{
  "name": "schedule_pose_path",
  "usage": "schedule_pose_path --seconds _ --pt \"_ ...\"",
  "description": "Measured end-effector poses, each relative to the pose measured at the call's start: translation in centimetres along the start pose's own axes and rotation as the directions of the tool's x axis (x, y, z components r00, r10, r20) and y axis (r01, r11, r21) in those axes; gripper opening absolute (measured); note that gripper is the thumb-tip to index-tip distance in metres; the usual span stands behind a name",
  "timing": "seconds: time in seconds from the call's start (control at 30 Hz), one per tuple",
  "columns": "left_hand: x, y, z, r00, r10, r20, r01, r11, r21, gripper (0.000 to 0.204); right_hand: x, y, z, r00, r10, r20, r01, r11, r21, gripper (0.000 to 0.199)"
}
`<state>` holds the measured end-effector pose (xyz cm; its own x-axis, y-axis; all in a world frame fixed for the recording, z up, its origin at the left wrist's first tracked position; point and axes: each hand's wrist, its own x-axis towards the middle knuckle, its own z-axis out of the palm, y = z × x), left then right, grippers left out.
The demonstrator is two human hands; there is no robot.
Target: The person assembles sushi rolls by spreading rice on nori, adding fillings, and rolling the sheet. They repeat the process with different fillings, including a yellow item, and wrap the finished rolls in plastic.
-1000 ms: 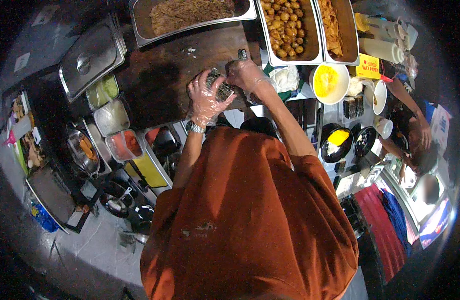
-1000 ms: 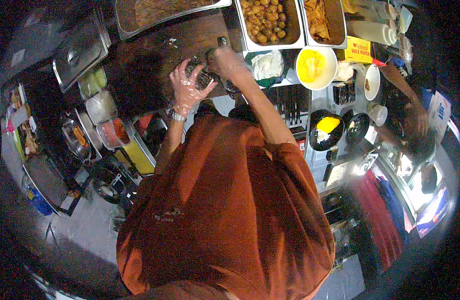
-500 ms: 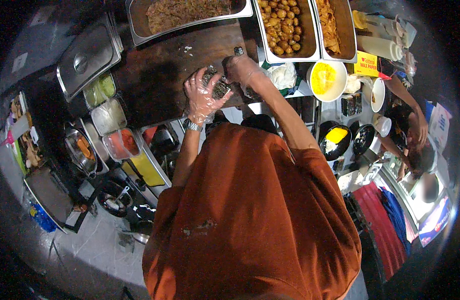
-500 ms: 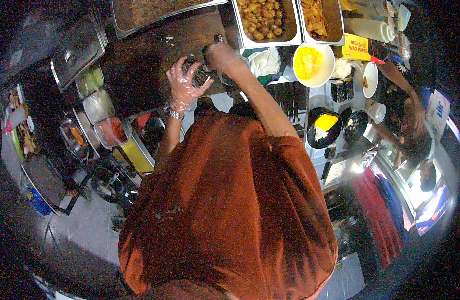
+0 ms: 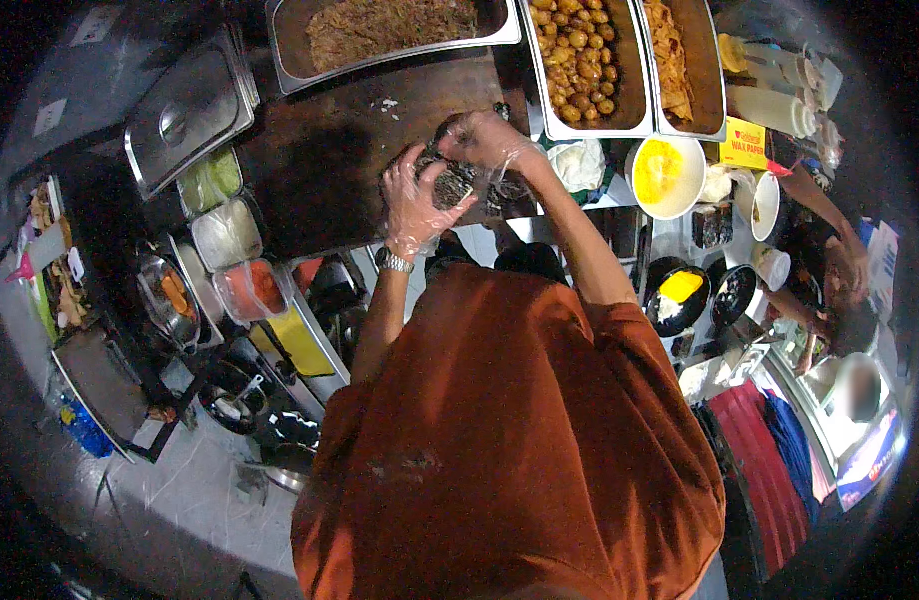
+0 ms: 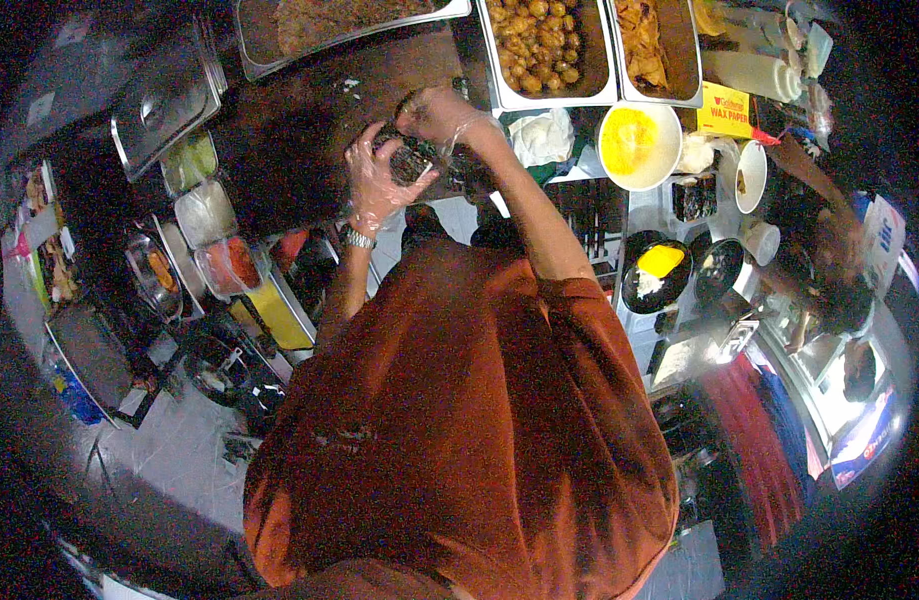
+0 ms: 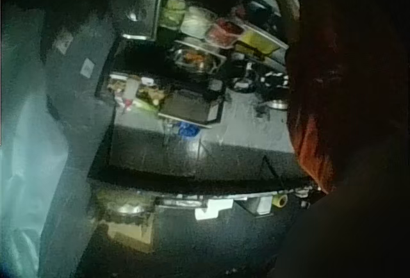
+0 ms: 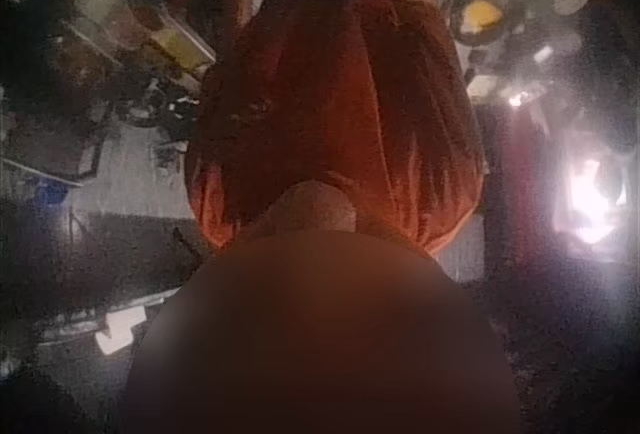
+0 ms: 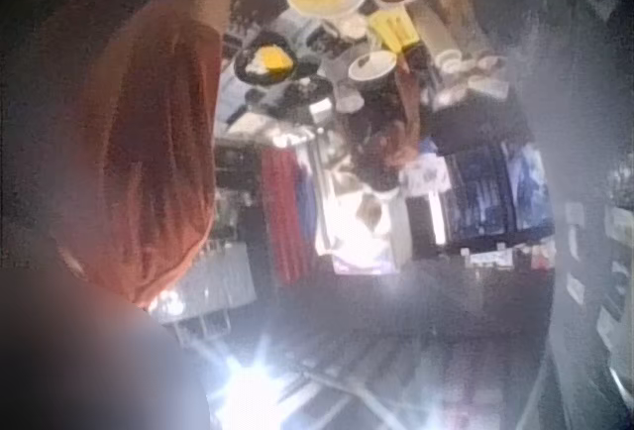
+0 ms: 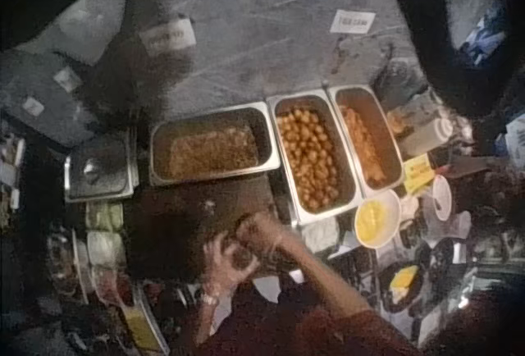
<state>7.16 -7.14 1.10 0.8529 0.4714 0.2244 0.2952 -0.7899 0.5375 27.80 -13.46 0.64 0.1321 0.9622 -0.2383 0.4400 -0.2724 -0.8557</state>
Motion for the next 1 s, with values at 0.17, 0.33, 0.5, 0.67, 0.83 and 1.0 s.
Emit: schedule_pose_path --seconds 0.17,0.33,0.5,0.67,0.83,1.0 --pt "-0.1 -0.2 0.3 1.000 -0.002 0.003 0.002 1.000 -0.003 0.078 2.4 1.6 1.3 0.996 0.037 0.080 -0.017 0.972 -0.234 0.019" --pt "-0.3 -0.3 0.3 1.000 -0.019 0.005 0.019 1.000 0.010 0.079 3.8 -0.6 0.9 0.979 0.169 0.116 -0.105 0.901 -0.421 0.021" --pt "-0.1 0.1 -0.1 1.000 -0.023 0.015 0.023 1.000 0.011 0.078 4.9 3.7 2.7 0.941 0.328 0.081 -0.273 0.879 -0.391 0.032" --pt "0.2 0.2 0.0 1.000 -0.015 0.013 0.016 0.999 -0.029 0.076 6.8 7.8 3.6 0.972 0.220 0.079 -0.161 0.876 -0.454 0.044" --pt "-0.3 0.0 0.1 0.999 -0.033 0.005 0.033 0.999 -0.020 0.075 4.7 4.0 1.8 0.983 0.159 -0.094 -0.184 0.888 -0.421 0.048" --pt "-0.2 -0.2 0.3 1.000 -0.012 0.016 0.012 1.000 -0.005 0.076 3.2 1.9 1.0 0.926 0.179 -0.333 -0.211 0.976 -0.062 0.042"
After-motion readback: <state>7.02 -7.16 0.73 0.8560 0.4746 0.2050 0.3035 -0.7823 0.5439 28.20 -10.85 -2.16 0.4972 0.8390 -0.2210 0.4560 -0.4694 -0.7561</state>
